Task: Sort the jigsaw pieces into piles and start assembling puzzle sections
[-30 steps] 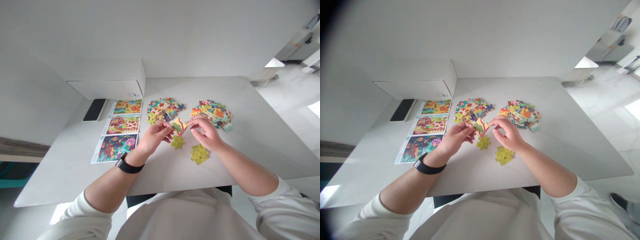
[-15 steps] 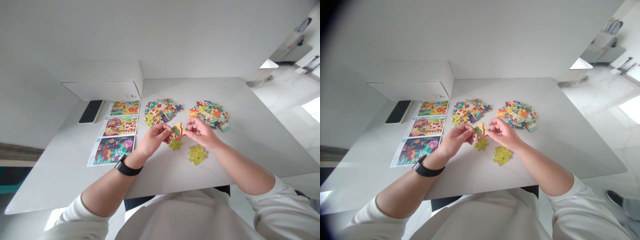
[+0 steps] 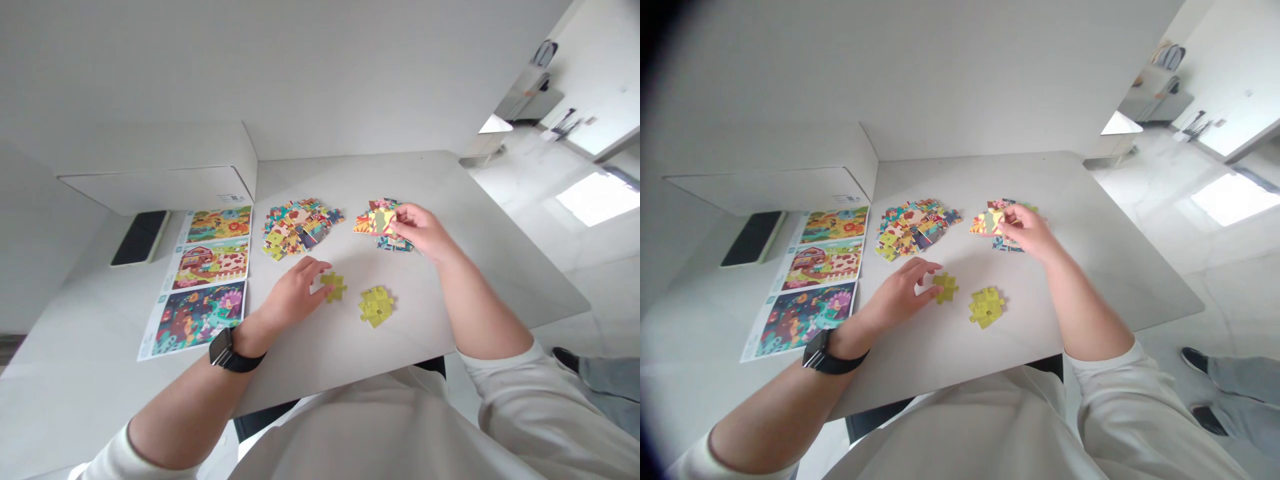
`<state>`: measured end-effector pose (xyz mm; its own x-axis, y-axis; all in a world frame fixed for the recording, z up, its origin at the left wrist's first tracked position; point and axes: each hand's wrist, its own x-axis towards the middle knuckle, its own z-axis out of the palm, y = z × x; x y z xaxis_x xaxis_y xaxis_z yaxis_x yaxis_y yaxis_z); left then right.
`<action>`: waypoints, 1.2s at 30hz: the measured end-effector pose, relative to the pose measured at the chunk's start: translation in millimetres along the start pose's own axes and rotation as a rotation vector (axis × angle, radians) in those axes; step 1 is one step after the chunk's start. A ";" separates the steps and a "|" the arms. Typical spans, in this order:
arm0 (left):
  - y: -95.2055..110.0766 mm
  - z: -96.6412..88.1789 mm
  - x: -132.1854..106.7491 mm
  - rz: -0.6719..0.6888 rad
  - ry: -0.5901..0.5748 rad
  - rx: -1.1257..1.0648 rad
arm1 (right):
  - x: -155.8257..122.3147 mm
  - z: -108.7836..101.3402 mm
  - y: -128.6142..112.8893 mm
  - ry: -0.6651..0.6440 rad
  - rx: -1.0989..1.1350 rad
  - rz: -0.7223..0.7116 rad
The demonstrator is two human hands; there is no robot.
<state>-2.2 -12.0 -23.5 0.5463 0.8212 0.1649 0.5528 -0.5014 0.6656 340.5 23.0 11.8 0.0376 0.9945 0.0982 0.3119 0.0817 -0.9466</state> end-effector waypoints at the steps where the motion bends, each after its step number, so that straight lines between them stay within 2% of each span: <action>1: -2.2 3.1 -0.8 0.028 -0.013 0.063 | 4.2 -10.6 2.3 0.066 -0.046 0.020; 4: -8.4 11.2 -2.5 0.050 -0.040 0.166 | 12.2 -32.6 9.9 0.196 -0.193 0.116; 9: -11.7 12.6 -3.4 0.051 -0.069 0.229 | 15.4 -41.1 20.9 0.225 -0.389 0.235; 14: -6.0 6.8 -1.6 0.051 -0.066 0.174 | 15.7 -44.6 29.3 0.312 -0.728 0.189; 16: -3.4 4.6 -0.7 0.034 -0.049 0.113 | 15.7 -45.5 30.7 0.327 -0.793 0.144; 19: -0.6 1.2 0.2 -0.042 -0.039 -0.026 | 13.4 -38.3 28.3 0.334 -0.810 0.001; 22: 0.3 -2.4 1.3 -0.134 0.008 -0.233 | 4.2 -15.0 19.3 0.209 -0.648 -0.117; 27: 2.4 -5.4 4.7 -0.277 0.063 -0.698 | -28.2 44.1 -3.9 -0.295 -0.251 -0.074; 29: 5.1 -5.0 5.7 -0.302 0.060 -0.806 | -40.9 64.9 -11.5 -0.434 -0.119 -0.059; 32: 10.2 -3.8 6.1 -0.290 0.034 -0.885 | -52.3 85.2 -17.4 -0.483 0.013 -0.008; 36: 15.4 -5.5 6.0 -0.248 0.057 -0.941 | -53.8 91.2 -16.6 -0.396 0.115 0.007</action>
<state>6.1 -13.3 -8.3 0.4370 0.8986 -0.0400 -0.0942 0.0900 0.9915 246.7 -25.8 -5.8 -0.3355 0.9420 -0.0128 0.2037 0.0592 -0.9772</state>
